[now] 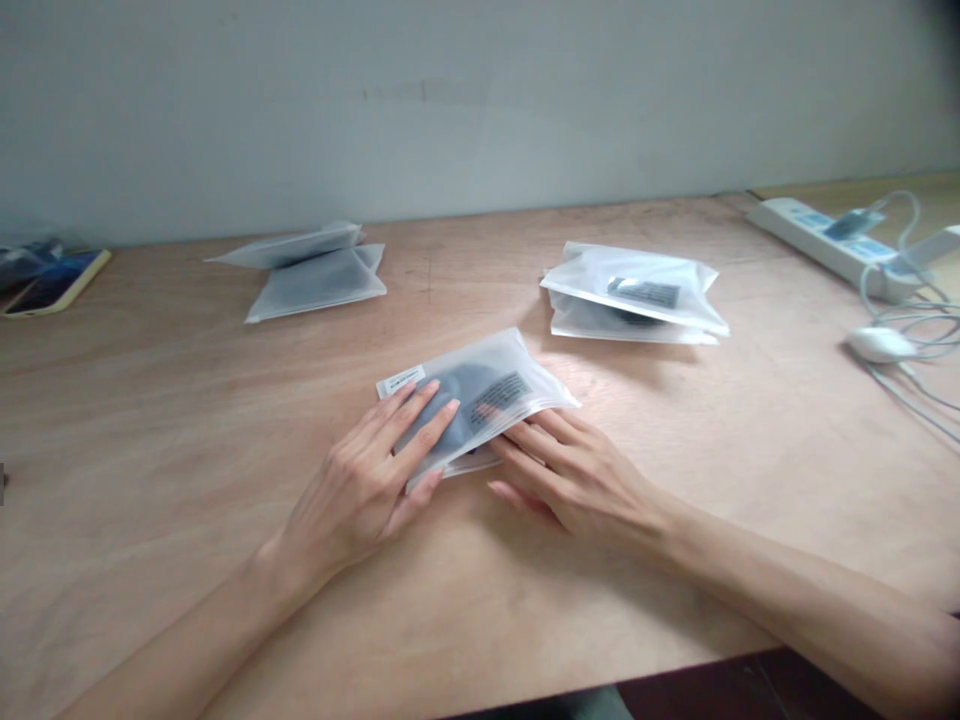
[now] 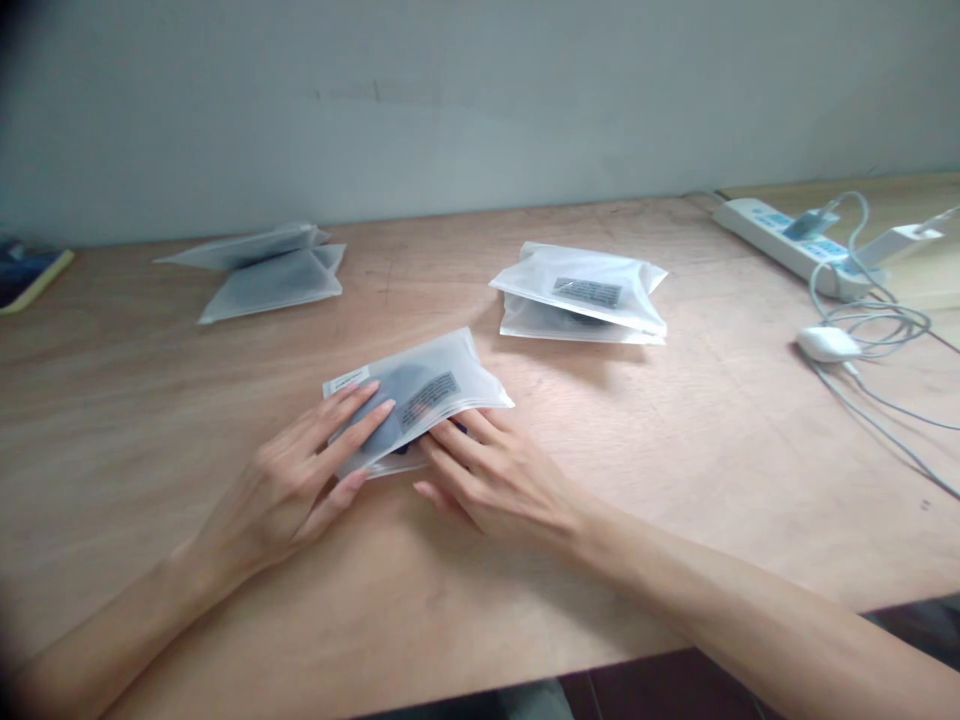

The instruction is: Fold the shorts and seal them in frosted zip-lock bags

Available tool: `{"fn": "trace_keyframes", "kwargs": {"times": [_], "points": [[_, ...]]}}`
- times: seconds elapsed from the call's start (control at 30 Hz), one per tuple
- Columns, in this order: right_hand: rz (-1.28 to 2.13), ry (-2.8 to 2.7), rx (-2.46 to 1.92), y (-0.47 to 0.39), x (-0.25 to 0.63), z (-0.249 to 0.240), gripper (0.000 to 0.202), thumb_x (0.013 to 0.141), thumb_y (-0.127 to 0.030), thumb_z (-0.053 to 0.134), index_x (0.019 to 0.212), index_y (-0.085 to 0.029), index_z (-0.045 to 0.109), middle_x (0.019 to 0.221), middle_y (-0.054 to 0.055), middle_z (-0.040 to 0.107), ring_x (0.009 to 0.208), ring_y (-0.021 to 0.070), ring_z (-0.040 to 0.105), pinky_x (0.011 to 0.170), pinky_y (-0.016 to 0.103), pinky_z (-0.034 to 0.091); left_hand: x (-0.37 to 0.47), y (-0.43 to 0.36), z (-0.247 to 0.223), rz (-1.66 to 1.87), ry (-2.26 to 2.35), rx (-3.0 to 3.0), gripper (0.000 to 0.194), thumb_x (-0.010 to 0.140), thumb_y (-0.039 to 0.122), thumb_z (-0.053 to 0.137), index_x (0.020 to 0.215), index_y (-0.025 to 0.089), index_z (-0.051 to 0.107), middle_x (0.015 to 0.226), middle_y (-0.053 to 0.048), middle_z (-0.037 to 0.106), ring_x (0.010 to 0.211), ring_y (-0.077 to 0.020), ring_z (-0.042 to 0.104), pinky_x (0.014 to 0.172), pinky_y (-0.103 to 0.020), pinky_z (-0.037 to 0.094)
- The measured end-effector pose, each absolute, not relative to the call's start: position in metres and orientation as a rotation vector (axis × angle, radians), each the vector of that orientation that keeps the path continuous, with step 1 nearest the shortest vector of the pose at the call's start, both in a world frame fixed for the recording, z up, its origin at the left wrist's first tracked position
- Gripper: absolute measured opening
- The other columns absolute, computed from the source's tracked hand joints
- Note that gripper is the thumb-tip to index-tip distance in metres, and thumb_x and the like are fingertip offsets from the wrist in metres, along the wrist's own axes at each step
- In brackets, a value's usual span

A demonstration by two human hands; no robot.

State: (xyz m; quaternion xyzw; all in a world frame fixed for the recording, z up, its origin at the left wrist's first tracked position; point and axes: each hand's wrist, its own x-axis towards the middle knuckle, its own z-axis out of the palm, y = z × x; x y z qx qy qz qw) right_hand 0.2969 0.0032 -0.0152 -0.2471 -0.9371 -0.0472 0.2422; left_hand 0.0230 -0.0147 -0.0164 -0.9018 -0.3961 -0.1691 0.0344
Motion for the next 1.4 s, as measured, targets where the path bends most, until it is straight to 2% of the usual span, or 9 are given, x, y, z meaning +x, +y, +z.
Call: {"fn": "trace_keyframes", "kwargs": {"times": [0.2, 0.4, 0.57, 0.7, 0.83, 1.0, 1.13, 1.27, 1.4], "points": [[-0.215, -2.475, -0.575, 0.003, 0.299, -0.020, 0.019, 0.096, -0.014, 0.065, 0.112, -0.009, 0.071, 0.113, 0.013, 0.076, 0.096, 0.0244, 0.067, 0.080, 0.037, 0.060, 0.017, -0.011, -0.020, -0.472, -1.234, -2.847, 0.059, 0.107, 0.031, 0.041, 0.163, 0.016, 0.031, 0.165, -0.016, 0.038, 0.152, -0.0323, 0.040, 0.121, -0.055, 0.042], [-0.218, -2.625, -0.676, 0.000, 0.297, -0.020, 0.018, 0.101, -0.021, 0.059, 0.109, -0.012, 0.072, 0.148, 0.024, 0.056, 0.108, 0.0288, 0.064, 0.085, 0.044, 0.058, 0.017, -0.011, -0.019, -0.464, -1.241, -2.844, 0.059, 0.107, 0.032, 0.043, 0.163, 0.017, 0.031, 0.165, -0.015, 0.039, 0.152, -0.0319, 0.040, 0.122, -0.053, 0.040], [-0.255, -2.616, -0.658, 0.003, 0.297, -0.019, 0.016, 0.100, -0.022, 0.062, 0.108, -0.014, 0.073, 0.125, 0.014, 0.072, 0.101, 0.0264, 0.064, 0.085, 0.043, 0.058, 0.016, -0.011, -0.020, -0.429, -1.282, -2.863, 0.060, 0.108, 0.035, 0.040, 0.165, 0.018, 0.027, 0.167, -0.014, 0.036, 0.154, -0.0301, 0.037, 0.124, -0.051, 0.038], [-0.261, -2.396, -0.548, 0.005, 0.299, -0.019, 0.004, 0.093, -0.018, 0.072, 0.095, -0.014, 0.074, 0.112, 0.010, 0.078, 0.082, 0.0192, 0.064, 0.071, 0.035, 0.057, 0.015, -0.010, -0.023, -0.425, -1.290, -2.880, 0.062, 0.108, 0.039, 0.040, 0.164, 0.016, 0.027, 0.166, -0.015, 0.037, 0.154, -0.0294, 0.037, 0.125, -0.050, 0.035], [-0.254, -2.314, -0.418, 0.000, 0.301, -0.013, 0.007, 0.088, -0.020, 0.078, 0.085, -0.015, 0.073, 0.111, 0.013, 0.079, 0.070, 0.0159, 0.061, 0.058, 0.032, 0.052, 0.011, -0.009, -0.025, -0.446, -1.260, -2.928, 0.064, 0.109, 0.048, 0.034, 0.164, 0.014, 0.029, 0.166, -0.017, 0.036, 0.155, -0.0319, 0.034, 0.126, -0.052, 0.034], [-0.103, -2.421, -0.338, -0.012, 0.307, -0.007, 0.023, 0.094, -0.024, 0.072, 0.072, -0.019, 0.068, 0.110, 0.010, 0.079, 0.071, 0.0142, 0.060, 0.054, 0.030, 0.050, 0.007, -0.006, -0.029, -0.452, -1.238, -2.976, 0.069, 0.108, 0.058, 0.028, 0.165, 0.018, 0.028, 0.170, -0.016, 0.028, 0.157, -0.0341, 0.029, 0.127, -0.055, 0.029], [-0.144, -2.410, -0.198, -0.011, 0.310, -0.011, 0.024, 0.095, -0.027, 0.070, 0.071, -0.023, 0.067, 0.110, 0.004, 0.078, 0.083, 0.0155, 0.062, 0.066, 0.029, 0.056, 0.006, -0.003, -0.032, -0.380, -1.282, -2.918, 0.063, 0.110, 0.050, 0.033, 0.164, 0.018, 0.030, 0.170, -0.016, 0.026, 0.158, -0.0334, 0.027, 0.128, -0.056, 0.027], [-0.084, -2.453, -0.124, -0.005, 0.306, -0.010, 0.016, 0.094, -0.027, 0.067, 0.079, -0.023, 0.069, 0.115, 0.004, 0.076, 0.117, 0.0224, 0.063, 0.100, 0.039, 0.058, 0.005, 0.001, -0.032, -0.407, -1.326, -2.863, 0.061, 0.108, 0.048, 0.041, 0.162, 0.020, 0.035, 0.169, -0.016, 0.029, 0.156, -0.0342, 0.031, 0.126, -0.056, 0.032], [0.013, -2.577, -0.266, -0.001, 0.300, -0.009, 0.015, 0.100, -0.019, 0.056, 0.091, -0.020, 0.069, 0.120, 0.009, 0.074, 0.124, 0.0237, 0.063, 0.110, 0.044, 0.054, 0.006, 0.004, -0.029, -0.574, -1.342, -2.720, 0.051, 0.105, 0.041, 0.055, 0.152, 0.022, 0.050, 0.157, -0.015, 0.049, 0.146, -0.0335, 0.046, 0.119, -0.054, 0.043]]}}
